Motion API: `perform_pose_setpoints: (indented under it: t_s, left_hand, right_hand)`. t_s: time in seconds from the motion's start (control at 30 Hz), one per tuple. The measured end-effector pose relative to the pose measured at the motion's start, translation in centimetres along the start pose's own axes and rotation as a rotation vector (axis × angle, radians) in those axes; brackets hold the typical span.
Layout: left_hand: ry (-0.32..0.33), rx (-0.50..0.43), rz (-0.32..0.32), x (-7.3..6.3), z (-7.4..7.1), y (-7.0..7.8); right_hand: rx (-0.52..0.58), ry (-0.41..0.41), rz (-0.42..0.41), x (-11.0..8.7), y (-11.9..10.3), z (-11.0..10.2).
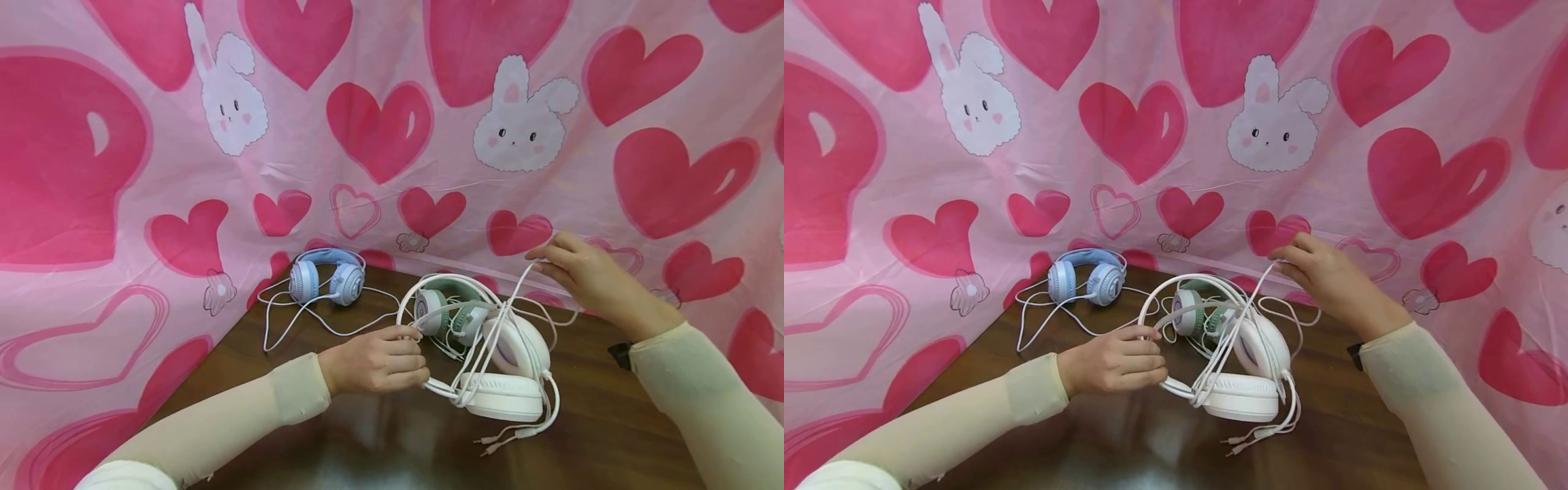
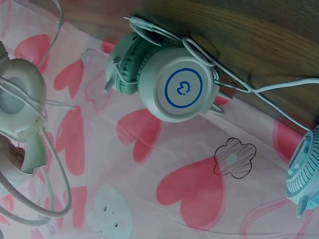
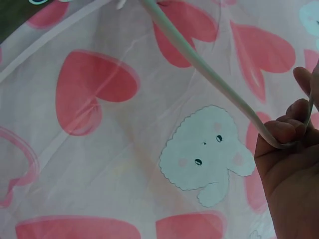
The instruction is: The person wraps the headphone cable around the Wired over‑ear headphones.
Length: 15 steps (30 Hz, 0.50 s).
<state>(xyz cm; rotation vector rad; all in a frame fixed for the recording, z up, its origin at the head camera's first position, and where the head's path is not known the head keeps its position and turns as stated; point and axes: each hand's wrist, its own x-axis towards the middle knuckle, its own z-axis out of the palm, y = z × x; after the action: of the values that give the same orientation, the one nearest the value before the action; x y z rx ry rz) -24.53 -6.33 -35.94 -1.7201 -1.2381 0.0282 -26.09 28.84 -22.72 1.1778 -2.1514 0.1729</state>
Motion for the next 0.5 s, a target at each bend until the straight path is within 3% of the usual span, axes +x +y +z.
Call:
perform_pose_setpoints:
  t_s: [0.13, 0.33, 0.5]
  left_hand:
    - [0.026, 0.000, 0.002, 0.0, -0.1, 0.2]
    - [0.073, -0.015, -0.008, 0.4, -0.5, 0.3]
    - [0.088, -0.005, 0.014, 1.0, -1.1, 0.2]
  right_hand:
    - [0.021, -0.018, 0.000, -0.3, 0.3, 0.4]
    - [0.048, 0.022, -0.006, -0.4, 0.8, 1.0]
    - [0.048, -0.025, 0.065, -0.8, 0.9, 1.2]
